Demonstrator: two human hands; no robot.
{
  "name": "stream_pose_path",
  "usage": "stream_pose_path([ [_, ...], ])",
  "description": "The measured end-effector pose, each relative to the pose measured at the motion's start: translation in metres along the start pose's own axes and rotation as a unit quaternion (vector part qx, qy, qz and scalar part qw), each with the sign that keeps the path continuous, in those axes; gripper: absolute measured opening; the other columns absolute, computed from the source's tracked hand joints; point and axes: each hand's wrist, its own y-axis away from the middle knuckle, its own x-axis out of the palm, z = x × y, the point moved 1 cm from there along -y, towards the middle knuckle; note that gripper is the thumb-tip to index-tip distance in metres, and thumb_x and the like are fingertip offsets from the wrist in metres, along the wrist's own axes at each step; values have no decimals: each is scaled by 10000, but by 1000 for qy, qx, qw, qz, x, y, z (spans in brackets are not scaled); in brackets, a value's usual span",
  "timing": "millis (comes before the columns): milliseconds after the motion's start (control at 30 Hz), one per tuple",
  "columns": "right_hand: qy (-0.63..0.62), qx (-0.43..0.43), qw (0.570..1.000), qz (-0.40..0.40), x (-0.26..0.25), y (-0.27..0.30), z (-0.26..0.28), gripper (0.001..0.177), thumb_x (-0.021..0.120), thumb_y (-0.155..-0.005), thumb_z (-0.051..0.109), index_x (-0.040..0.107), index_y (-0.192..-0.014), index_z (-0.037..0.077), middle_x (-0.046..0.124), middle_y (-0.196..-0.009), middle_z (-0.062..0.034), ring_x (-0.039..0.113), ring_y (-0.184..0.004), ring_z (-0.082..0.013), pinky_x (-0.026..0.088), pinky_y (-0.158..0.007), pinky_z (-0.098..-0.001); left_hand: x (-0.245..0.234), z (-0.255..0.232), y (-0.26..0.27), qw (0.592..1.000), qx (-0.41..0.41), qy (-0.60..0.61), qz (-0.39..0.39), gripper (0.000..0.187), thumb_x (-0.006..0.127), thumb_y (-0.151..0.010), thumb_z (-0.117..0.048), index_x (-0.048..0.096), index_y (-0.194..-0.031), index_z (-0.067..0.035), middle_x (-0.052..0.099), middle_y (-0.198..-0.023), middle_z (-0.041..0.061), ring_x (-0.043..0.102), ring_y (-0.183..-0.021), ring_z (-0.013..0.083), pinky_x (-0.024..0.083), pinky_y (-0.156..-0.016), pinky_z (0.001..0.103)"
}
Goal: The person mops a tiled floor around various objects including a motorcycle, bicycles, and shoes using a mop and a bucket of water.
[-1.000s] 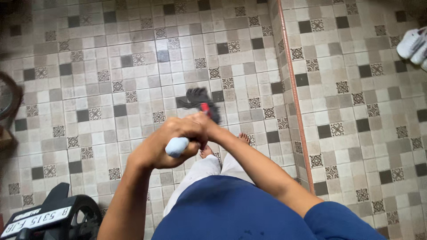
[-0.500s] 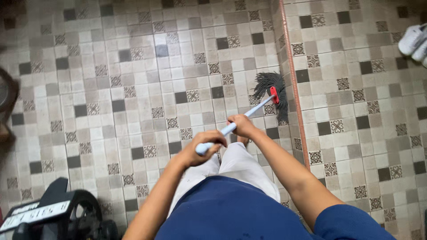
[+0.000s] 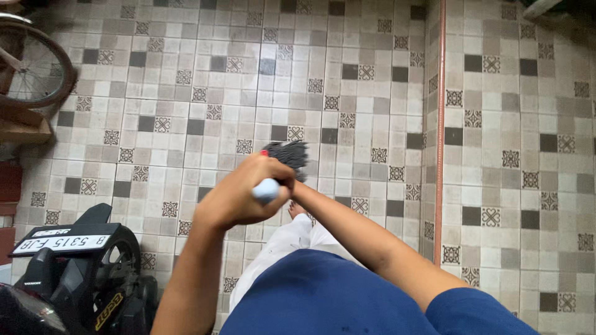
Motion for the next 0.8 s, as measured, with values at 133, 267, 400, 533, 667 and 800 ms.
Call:
stream_pose_path([
  [133,-205,43,965,-160,8,25,18,410,587,-736,196,720,-1122,229,747,-1076,60,700,-1027,-44,560,-937,-232,39,13,-21,999,26,-28,27,94,618,-701,-92,668,-727,-17,674,-665,166,674,-617,330,543,-611,397],
  [267,180,33,981,-68,-4,32,57,294,674,-1040,137,563,-799,13,501,-800,-17,430,-774,-98,456,-740,-309,67,3,-24,996,65,-31,59,87,641,-671,-89,670,-718,-23,696,-697,163,671,-644,344,542,-612,397],
  [400,203,71,975,-48,-4,90,90,86,666,-858,137,632,-837,61,653,-803,14,560,-761,-89,497,-661,-311,80,-28,-5,984,151,40,83,67,654,-752,-99,672,-800,-55,726,-784,117,708,-726,303,561,-684,375],
  [533,308,51,946,-89,-40,153,67,105,656,-856,156,629,-807,68,652,-761,-23,586,-745,-135,498,-656,-333,114,-51,6,966,238,90,50,81,632,-770,-58,674,-839,-59,721,-807,89,673,-798,300,533,-792,386],
  [667,384,62,911,-139,-102,236,43,129,646,-854,176,626,-776,75,650,-719,-59,613,-730,-181,499,-651,-354,181,-42,15,965,209,140,78,90,626,-782,-58,681,-854,-58,717,-802,77,711,-793,249,548,-804,361],
  [800,567,36,812,-133,-130,302,50,156,695,-787,173,615,-751,44,648,-716,-175,653,-677,-356,497,-601,-415,257,-16,31,977,159,137,28,125,608,-797,-12,693,-873,-62,712,-836,82,680,-799,235,555,-766,341],
])
